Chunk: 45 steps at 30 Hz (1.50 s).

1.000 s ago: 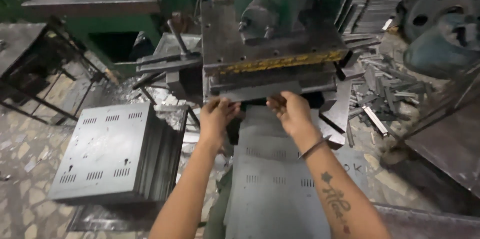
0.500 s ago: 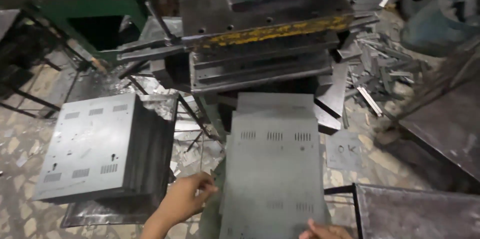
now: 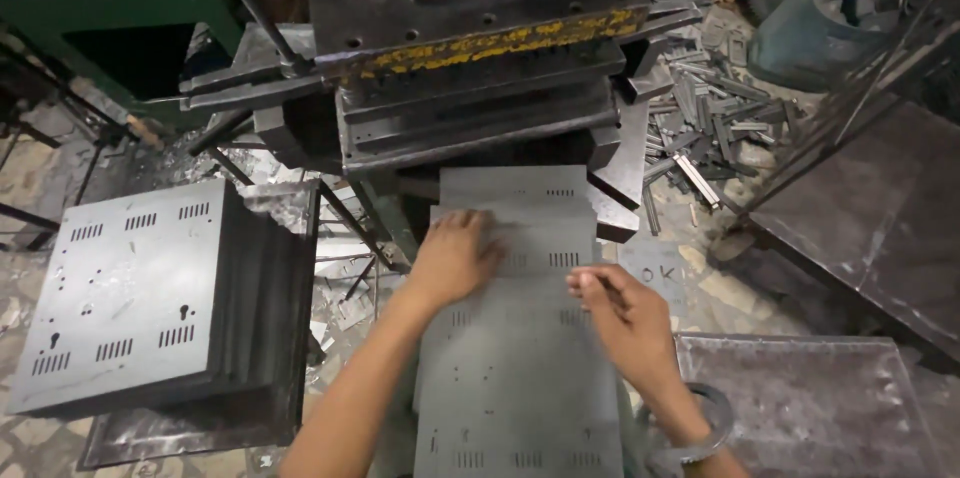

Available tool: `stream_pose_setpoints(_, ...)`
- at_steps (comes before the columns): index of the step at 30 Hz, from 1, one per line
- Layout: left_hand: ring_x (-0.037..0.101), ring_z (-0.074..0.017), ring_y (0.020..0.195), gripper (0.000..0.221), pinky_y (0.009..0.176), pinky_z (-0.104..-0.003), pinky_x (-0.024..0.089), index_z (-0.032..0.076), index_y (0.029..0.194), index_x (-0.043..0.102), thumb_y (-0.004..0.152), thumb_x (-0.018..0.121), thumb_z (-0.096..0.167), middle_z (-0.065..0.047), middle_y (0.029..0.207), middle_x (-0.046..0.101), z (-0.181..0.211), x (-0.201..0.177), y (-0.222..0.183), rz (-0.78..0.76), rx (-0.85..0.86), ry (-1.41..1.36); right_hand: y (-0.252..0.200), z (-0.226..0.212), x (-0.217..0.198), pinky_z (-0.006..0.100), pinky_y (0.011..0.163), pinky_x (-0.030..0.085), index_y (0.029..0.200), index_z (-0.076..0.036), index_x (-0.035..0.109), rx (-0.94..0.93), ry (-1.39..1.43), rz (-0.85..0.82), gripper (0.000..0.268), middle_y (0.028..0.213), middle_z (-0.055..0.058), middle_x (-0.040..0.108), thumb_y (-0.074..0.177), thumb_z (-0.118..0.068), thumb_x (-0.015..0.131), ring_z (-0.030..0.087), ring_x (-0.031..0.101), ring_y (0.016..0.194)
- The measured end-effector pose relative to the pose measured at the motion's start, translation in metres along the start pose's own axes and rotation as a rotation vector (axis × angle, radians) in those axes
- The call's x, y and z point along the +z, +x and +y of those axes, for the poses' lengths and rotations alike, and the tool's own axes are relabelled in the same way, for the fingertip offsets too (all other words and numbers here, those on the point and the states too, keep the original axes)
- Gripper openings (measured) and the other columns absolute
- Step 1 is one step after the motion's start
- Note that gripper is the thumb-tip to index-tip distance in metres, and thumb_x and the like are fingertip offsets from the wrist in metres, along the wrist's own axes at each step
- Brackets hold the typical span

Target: Placing flat metal sheets into an industrial press to bend them and then stacking the finished parts.

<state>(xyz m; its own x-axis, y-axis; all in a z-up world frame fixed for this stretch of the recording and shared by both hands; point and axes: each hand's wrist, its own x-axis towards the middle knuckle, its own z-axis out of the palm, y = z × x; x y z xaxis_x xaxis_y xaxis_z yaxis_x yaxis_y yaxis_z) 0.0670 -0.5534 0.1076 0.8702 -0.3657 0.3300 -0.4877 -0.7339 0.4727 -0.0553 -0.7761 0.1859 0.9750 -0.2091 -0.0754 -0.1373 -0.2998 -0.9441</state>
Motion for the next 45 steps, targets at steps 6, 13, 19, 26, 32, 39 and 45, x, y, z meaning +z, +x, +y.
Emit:
stream_pose_setpoints(6,0.067,-0.0395,0.081,0.031,0.078,-0.048,0.052,0.008,0.085,0.071,0.092,0.063,0.037,-0.014,0.085,0.074,-0.004,0.008,0.032,-0.078,0.076,0.081,-0.02,0.003,0.0,0.03,0.079,0.062,0.111,0.002,0.073,0.021,0.185,-0.028,0.026,0.102,0.013,0.082,0.097,-0.013,0.058,0.02,0.078,0.09)
stream_pose_setpoints(13,0.066,-0.0423,0.069,0.036,0.061,-0.05,0.054,0.009,0.09,0.071,0.096,0.057,0.041,-0.019,0.086,0.069,0.053,-0.051,0.026,-0.123,-0.113,0.077,-0.043,0.007,-0.04,0.037,0.086,0.057,0.115,0.007,0.07,0.066,0.294,0.216,0.026,0.109,0.019,0.076,0.098,-0.006,0.055,0.025,0.071,0.098)
stream_pose_setpoints(19,0.06,-0.0272,0.049,0.033,0.045,-0.039,0.05,0.01,0.082,0.069,0.099,0.061,0.036,-0.006,0.08,0.064,0.116,-0.123,-0.027,-0.161,0.065,-0.014,-0.049,0.06,-0.065,0.042,0.101,0.051,0.147,-0.005,0.049,0.06,0.315,-0.233,0.089,0.138,0.016,0.066,0.066,-0.023,0.08,0.029,0.064,0.123)
stream_pose_setpoints(26,0.077,-0.0151,0.074,0.029,0.068,-0.029,0.061,0.016,0.094,0.078,0.097,0.061,0.04,0.002,0.091,0.08,0.116,-0.162,-0.067,-0.408,-0.074,-0.289,-0.088,0.152,-0.051,0.036,0.082,0.061,0.108,0.007,0.083,0.286,0.178,-0.208,0.055,0.093,0.017,0.088,0.058,-0.006,0.1,0.025,0.08,0.084)
stream_pose_setpoints(32,0.042,-0.0368,0.15,0.13,0.121,-0.058,0.032,0.009,0.155,0.03,0.065,0.078,0.089,-0.02,0.162,0.043,0.013,-0.141,-0.118,-0.446,-0.217,-1.226,-0.089,0.162,-0.041,0.035,0.066,0.059,0.082,0.005,0.081,0.107,0.171,-0.084,0.027,0.075,0.013,0.08,0.064,-0.011,0.093,0.022,0.073,0.065)
stream_pose_setpoints(39,0.069,-0.0368,0.074,0.035,0.077,-0.045,0.059,-0.021,0.111,0.068,0.08,0.076,-0.005,-0.032,0.09,0.073,0.027,-0.061,-0.162,-0.069,-1.099,-1.312,-0.066,0.075,-0.01,0.035,0.056,0.057,0.099,0.014,0.076,0.236,0.392,0.036,0.026,0.078,0.021,0.078,0.076,0.004,0.082,0.025,0.068,0.059)
stream_pose_setpoints(45,0.067,-0.0256,0.067,0.026,0.064,-0.034,0.055,-0.018,0.104,0.075,0.082,0.078,-0.004,-0.026,0.086,0.078,0.04,-0.075,-0.146,0.078,-0.945,-1.272,-0.046,0.059,-0.025,0.036,0.06,0.054,0.099,0.015,0.074,0.232,0.418,0.058,0.024,0.081,0.021,0.077,0.08,0.002,0.079,0.024,0.065,0.063)
